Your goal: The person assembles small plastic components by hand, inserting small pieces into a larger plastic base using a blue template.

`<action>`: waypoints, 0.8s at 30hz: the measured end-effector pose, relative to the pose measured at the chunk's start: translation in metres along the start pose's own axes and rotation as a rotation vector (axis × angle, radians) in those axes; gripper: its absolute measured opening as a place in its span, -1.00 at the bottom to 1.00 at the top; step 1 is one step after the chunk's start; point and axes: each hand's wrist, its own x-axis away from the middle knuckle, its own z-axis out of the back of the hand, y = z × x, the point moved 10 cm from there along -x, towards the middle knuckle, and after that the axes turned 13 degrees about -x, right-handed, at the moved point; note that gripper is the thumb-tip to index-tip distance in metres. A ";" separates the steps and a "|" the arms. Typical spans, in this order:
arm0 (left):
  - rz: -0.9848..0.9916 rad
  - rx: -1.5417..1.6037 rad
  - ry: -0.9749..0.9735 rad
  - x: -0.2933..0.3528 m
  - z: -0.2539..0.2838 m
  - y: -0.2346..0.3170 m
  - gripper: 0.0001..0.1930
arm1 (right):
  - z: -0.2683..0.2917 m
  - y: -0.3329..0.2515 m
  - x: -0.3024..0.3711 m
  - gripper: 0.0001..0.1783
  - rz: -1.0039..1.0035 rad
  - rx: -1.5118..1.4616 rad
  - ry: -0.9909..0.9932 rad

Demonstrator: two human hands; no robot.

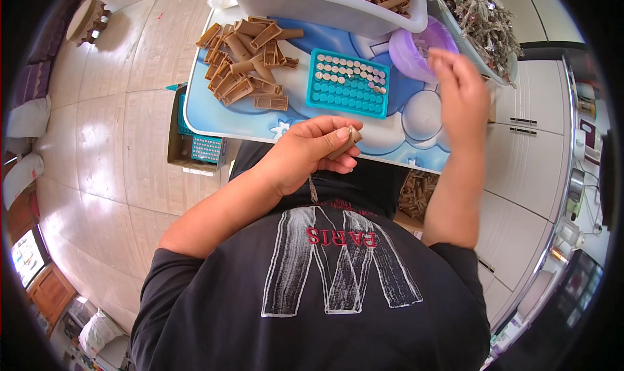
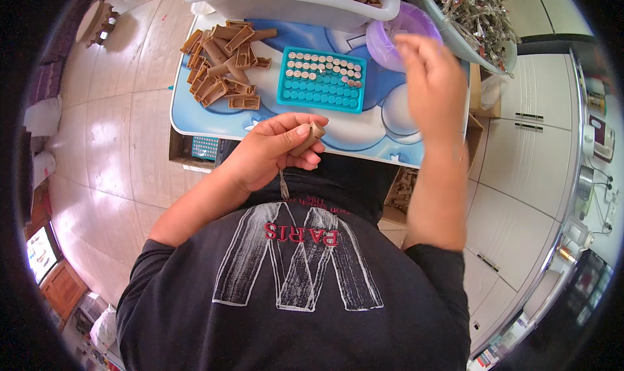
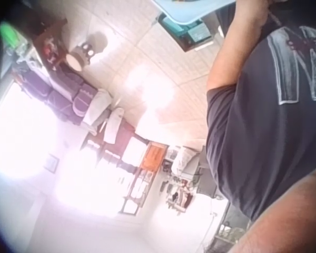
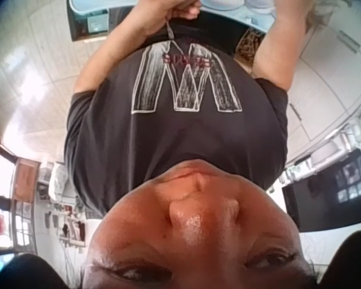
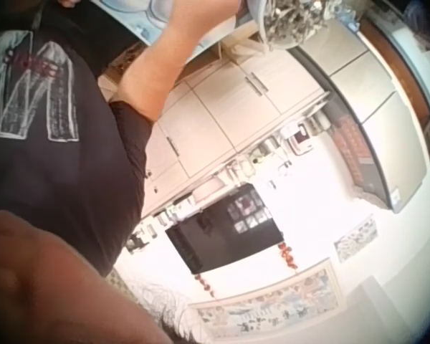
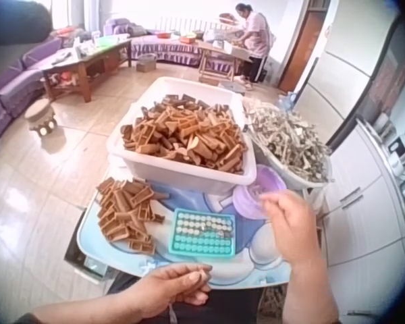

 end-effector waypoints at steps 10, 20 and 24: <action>-0.008 -0.003 0.070 0.001 0.008 -0.001 -0.67 | -0.050 0.090 -0.077 -0.65 -0.183 0.708 -0.546; -0.011 -0.005 0.106 -0.005 0.011 -0.003 -0.69 | -0.067 0.111 -0.080 -0.64 -0.175 0.780 -0.683; -0.023 0.021 0.129 -0.005 0.017 -0.005 -0.70 | -0.072 0.097 -0.077 -0.64 -0.143 0.775 -0.697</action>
